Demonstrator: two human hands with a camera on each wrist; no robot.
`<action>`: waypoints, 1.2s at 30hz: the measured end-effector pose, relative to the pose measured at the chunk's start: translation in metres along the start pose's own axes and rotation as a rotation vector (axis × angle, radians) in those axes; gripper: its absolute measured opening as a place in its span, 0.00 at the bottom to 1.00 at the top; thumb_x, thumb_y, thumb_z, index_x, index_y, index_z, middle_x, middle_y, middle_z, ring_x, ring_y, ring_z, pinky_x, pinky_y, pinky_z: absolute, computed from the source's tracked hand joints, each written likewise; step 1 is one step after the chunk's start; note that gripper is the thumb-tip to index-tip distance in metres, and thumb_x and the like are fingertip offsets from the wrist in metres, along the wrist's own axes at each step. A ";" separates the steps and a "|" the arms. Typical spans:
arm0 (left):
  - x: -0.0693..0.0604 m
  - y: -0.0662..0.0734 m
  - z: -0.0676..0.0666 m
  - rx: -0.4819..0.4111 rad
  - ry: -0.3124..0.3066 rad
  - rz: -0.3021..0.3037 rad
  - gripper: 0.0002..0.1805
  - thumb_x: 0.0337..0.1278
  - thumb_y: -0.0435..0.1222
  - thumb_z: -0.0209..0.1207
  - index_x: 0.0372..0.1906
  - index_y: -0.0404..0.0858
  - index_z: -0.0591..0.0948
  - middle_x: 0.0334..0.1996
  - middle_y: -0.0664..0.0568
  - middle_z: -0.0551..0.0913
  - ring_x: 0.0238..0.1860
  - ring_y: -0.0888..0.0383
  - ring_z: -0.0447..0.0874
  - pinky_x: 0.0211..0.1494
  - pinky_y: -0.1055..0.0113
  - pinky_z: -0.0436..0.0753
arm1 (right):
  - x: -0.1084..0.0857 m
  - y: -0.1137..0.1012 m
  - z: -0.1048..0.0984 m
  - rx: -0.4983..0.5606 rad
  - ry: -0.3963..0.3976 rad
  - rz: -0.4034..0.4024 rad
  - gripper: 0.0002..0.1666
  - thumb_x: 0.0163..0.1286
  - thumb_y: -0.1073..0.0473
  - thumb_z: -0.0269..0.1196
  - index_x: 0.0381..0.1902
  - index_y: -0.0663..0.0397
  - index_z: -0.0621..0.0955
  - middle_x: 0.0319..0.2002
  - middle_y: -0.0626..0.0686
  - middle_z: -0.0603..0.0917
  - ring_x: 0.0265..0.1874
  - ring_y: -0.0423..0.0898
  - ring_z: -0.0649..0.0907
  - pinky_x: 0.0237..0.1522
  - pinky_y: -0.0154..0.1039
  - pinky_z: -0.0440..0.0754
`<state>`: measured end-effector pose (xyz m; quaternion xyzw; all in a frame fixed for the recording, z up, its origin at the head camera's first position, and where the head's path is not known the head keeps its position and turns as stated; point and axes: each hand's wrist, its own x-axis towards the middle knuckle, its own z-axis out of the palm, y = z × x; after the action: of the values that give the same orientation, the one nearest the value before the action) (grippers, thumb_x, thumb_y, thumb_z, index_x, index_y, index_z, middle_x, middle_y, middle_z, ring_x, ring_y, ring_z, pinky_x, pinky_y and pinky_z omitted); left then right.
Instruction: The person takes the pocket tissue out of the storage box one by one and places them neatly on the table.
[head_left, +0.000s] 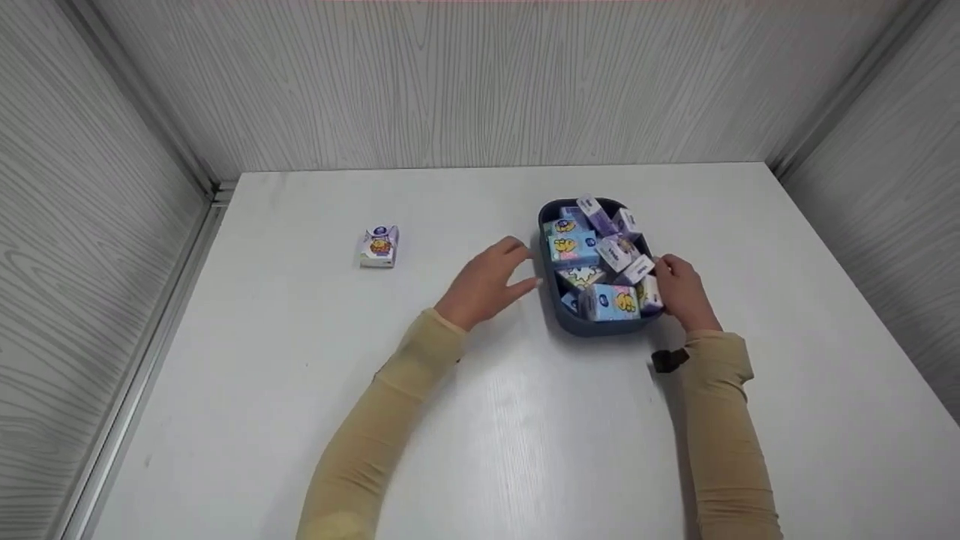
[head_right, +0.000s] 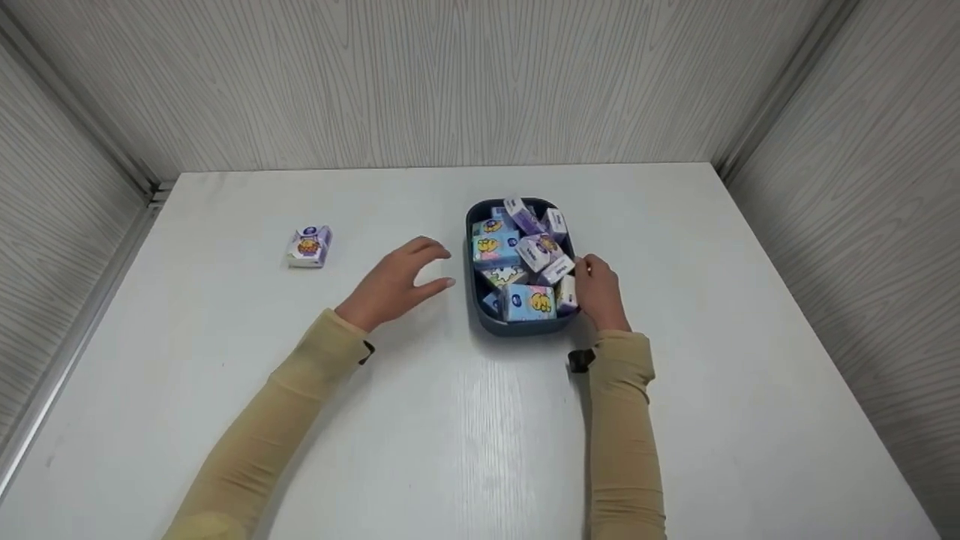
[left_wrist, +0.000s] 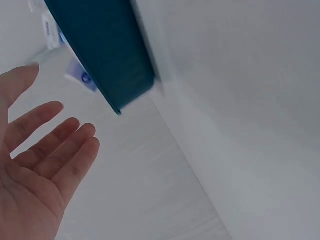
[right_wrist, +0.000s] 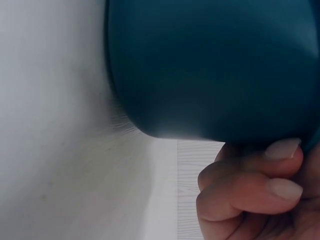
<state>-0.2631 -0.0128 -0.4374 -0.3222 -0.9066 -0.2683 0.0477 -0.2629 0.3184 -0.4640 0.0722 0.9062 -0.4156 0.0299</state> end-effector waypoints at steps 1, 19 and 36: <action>0.002 0.009 0.003 -0.008 -0.002 0.032 0.27 0.62 0.50 0.58 0.60 0.39 0.75 0.55 0.50 0.74 0.54 0.59 0.74 0.59 0.67 0.73 | 0.000 0.000 0.001 0.005 -0.004 0.007 0.23 0.78 0.46 0.39 0.45 0.60 0.72 0.31 0.57 0.73 0.22 0.45 0.73 0.21 0.37 0.74; 0.019 0.067 0.040 -0.004 -0.222 0.103 0.27 0.60 0.46 0.61 0.63 0.43 0.75 0.62 0.51 0.73 0.60 0.60 0.71 0.62 0.69 0.69 | 0.002 -0.008 0.009 0.018 -0.022 -0.008 0.24 0.78 0.45 0.39 0.43 0.60 0.72 0.34 0.58 0.73 0.23 0.45 0.73 0.22 0.37 0.73; 0.002 0.048 0.026 -0.108 0.009 0.219 0.23 0.58 0.40 0.64 0.58 0.38 0.79 0.59 0.46 0.74 0.59 0.57 0.73 0.60 0.70 0.71 | -0.001 0.001 -0.001 0.012 -0.002 -0.020 0.22 0.78 0.46 0.39 0.39 0.58 0.70 0.28 0.56 0.69 0.19 0.44 0.69 0.20 0.39 0.72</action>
<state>-0.2335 0.0329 -0.4368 -0.4204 -0.8498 -0.3115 0.0637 -0.2617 0.3200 -0.4642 0.0628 0.9043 -0.4214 0.0264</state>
